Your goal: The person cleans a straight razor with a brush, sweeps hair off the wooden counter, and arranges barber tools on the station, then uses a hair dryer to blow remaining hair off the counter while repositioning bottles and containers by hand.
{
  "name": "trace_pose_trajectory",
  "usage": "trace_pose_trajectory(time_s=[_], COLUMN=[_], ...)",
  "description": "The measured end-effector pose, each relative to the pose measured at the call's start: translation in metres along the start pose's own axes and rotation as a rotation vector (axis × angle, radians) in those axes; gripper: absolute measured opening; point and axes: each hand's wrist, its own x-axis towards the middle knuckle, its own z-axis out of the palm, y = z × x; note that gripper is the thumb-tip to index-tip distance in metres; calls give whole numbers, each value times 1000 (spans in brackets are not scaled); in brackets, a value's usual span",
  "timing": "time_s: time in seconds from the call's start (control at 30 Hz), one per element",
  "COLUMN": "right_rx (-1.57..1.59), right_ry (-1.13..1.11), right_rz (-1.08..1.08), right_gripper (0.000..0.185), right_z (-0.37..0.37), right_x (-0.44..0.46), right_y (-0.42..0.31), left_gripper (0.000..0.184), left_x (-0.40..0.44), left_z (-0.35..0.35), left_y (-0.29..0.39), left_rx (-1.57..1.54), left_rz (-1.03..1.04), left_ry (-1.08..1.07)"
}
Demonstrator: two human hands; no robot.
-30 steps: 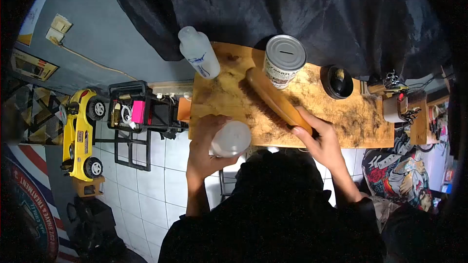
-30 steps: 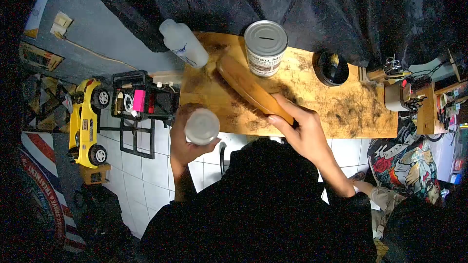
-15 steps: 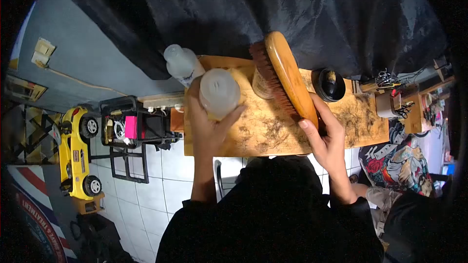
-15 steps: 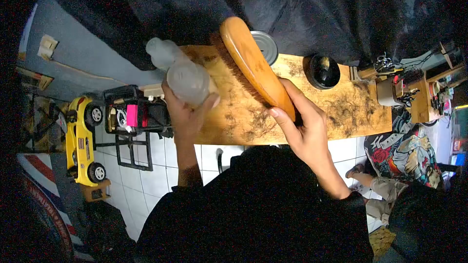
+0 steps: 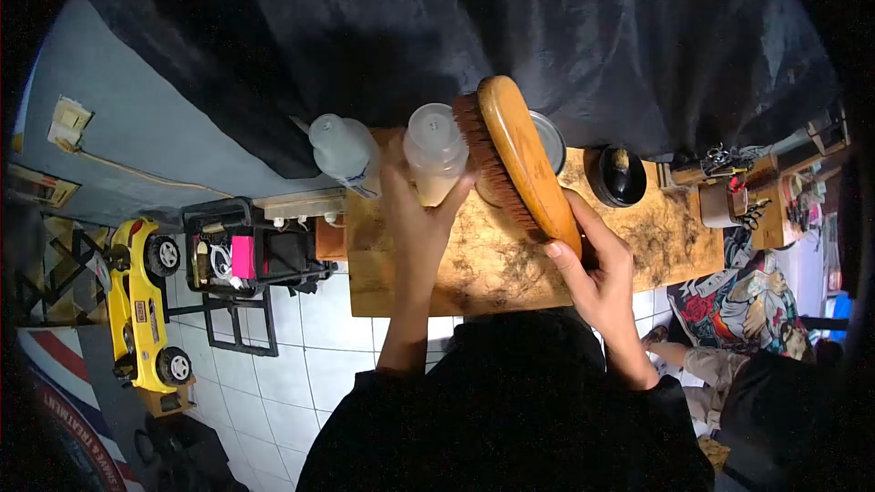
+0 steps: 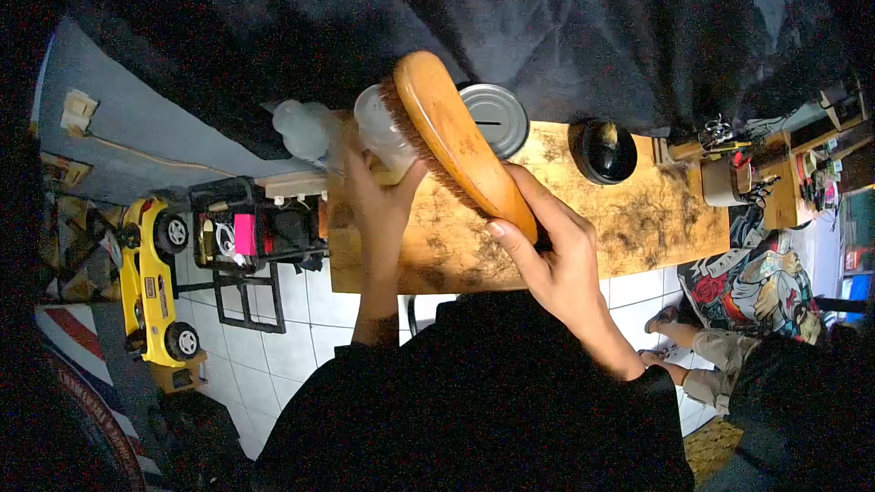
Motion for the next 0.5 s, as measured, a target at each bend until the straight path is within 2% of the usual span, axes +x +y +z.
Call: trace_pose_trajectory(time_s=[0.07,0.1,0.17,0.2,0.3,0.4,0.43,0.5], right_rx=[11,14,-12,-7,-21,0,-10,-3], right_ry=[22,16,-56,-65,-128,-168,-185,-199], right_rz=[-15,-18,-56,-60,-111,-150,-152,-140], right_gripper=[48,48,50,50,52,54,55,55], right_z=[3,4,4,6,12,20,21,21], right_x=[0,1,1,0,-2,-2,-4,-8], right_y=[-2,-5,-10,-10,-10,-9,-8,-3], left_gripper=[79,79,69,69,63,57,57,68], left_x=[-7,-12,-21,-28,-37,-4,9,24], left_z=[-5,-10,-21,-24,-33,-35,-36,-38], left_y=[2,5,12,6,-13,-21,-22,-23], left_rx=[220,224,205,212,183,280,281,143], left_rz=[11,9,218,216,74,97,93,-145], left_ry=[-3,3,155,163,383,445,450,316])
